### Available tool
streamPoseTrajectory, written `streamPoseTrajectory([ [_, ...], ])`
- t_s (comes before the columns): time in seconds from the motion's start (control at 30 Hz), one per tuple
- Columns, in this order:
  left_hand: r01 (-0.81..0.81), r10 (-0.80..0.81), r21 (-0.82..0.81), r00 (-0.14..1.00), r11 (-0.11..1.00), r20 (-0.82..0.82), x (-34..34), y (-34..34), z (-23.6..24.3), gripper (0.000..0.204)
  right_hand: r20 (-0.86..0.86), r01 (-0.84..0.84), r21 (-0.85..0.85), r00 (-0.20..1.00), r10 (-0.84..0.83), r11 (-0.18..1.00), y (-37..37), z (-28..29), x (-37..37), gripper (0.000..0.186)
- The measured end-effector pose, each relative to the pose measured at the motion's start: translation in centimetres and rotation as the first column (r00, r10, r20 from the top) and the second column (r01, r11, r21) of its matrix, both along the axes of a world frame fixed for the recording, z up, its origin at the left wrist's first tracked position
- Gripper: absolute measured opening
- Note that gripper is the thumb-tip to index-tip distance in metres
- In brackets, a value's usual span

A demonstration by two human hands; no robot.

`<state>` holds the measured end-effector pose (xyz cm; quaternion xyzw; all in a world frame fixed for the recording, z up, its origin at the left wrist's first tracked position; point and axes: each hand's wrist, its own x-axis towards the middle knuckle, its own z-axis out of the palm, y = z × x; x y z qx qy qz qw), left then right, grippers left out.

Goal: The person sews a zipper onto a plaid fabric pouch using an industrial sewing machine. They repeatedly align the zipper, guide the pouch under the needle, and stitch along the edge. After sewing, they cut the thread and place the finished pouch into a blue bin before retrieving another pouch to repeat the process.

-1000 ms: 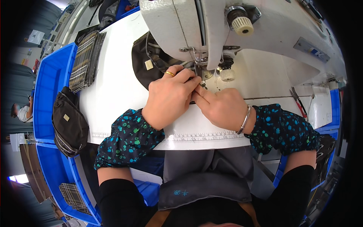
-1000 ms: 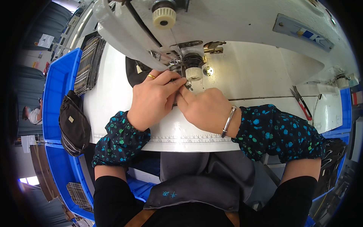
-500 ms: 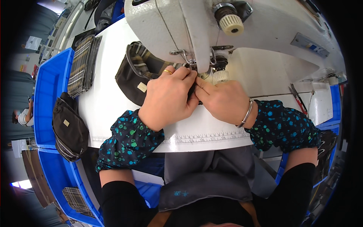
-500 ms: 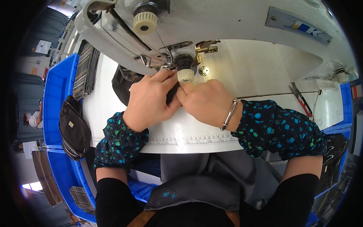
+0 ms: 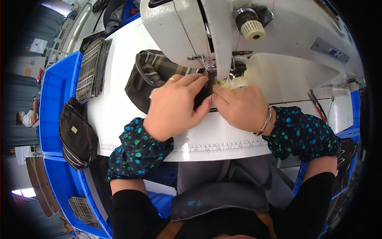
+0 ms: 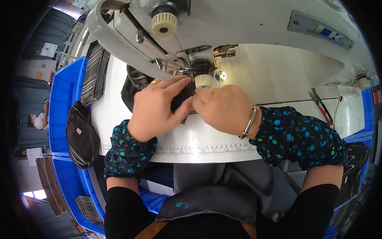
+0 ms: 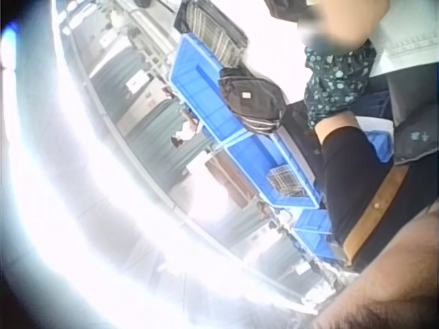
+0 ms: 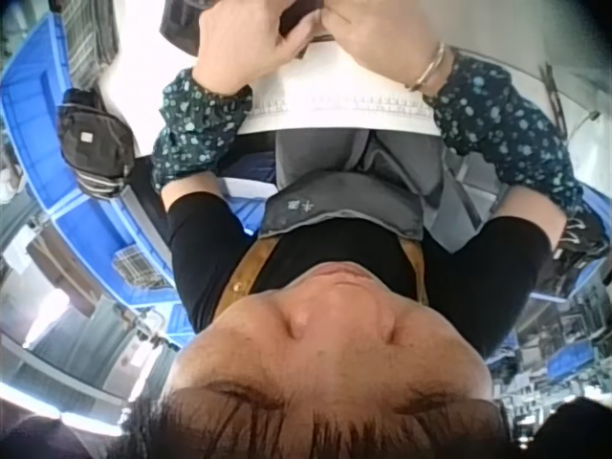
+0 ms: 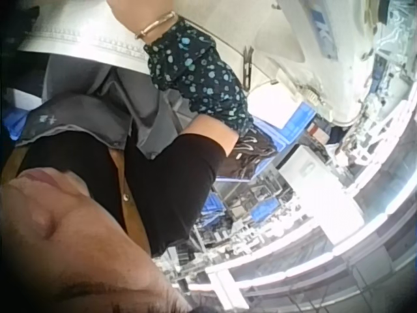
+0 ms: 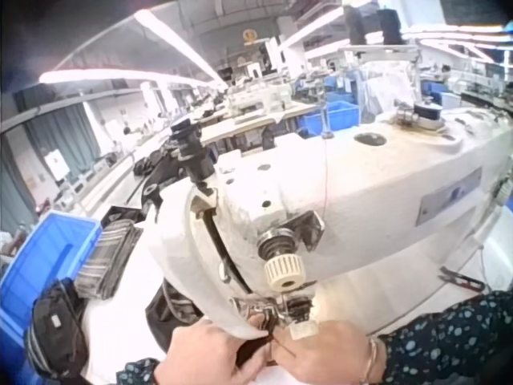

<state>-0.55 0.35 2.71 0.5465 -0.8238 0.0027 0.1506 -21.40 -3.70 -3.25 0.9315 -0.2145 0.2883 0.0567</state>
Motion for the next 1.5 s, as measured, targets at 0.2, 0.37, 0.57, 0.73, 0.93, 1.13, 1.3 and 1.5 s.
streamPoseTrajectory([
  [0.2, -0.123, 0.127, -0.038, 0.976, 0.992, 0.177, 2.8, -0.4, 0.8, 0.034, 0.022, -0.081, 0.092, 0.997, 0.079, 0.992, 0.7, 0.0, 0.3, 0.024],
  [0.37, -0.160, 0.154, 0.092, 0.985, 0.983, 0.074, 3.3, -1.7, 0.7, 0.035, -0.009, -0.083, 0.027, 0.997, 0.083, 0.996, 1.0, 0.2, 0.0, 0.023],
  [0.57, -0.175, 0.178, 0.039, 0.978, 0.984, -0.107, 3.7, -2.3, -0.5, 0.036, -0.004, -0.118, 0.107, 0.993, 0.119, 0.987, 1.3, -0.1, 0.1, 0.030],
  [0.73, 0.206, -0.207, -0.043, 0.978, 0.978, -0.018, 1.8, 0.7, 2.8, 0.050, -0.055, -0.160, 0.245, 0.982, 0.178, 0.956, 1.6, 0.5, 0.0, 0.034],
  [0.93, 0.164, -0.173, 0.063, 0.971, 0.984, 0.166, 1.9, 0.9, 0.7, 0.039, -0.022, -0.209, 0.298, 0.974, 0.226, 0.931, 1.8, 1.0, 0.1, 0.032],
  [1.13, 0.109, -0.087, -0.117, 0.981, 0.987, 0.176, 0.2, 0.7, -1.5, 0.037, -0.151, -0.192, 0.263, 0.960, 0.237, 0.945, 1.9, 0.7, -0.1, 0.034],
  [1.3, 0.077, -0.057, -0.102, 0.981, 0.992, 0.186, 0.0, 0.1, -2.2, 0.034, -0.131, -0.209, 0.336, 0.955, 0.265, 0.919, 1.7, 1.2, 0.1, 0.041],
  [1.5, 0.085, -0.070, -0.082, 0.983, 0.993, 0.172, -0.1, -0.1, -2.1, 0.032, -0.122, -0.226, 0.383, 0.949, 0.292, 0.896, 1.7, 1.1, 0.2, 0.046],
])
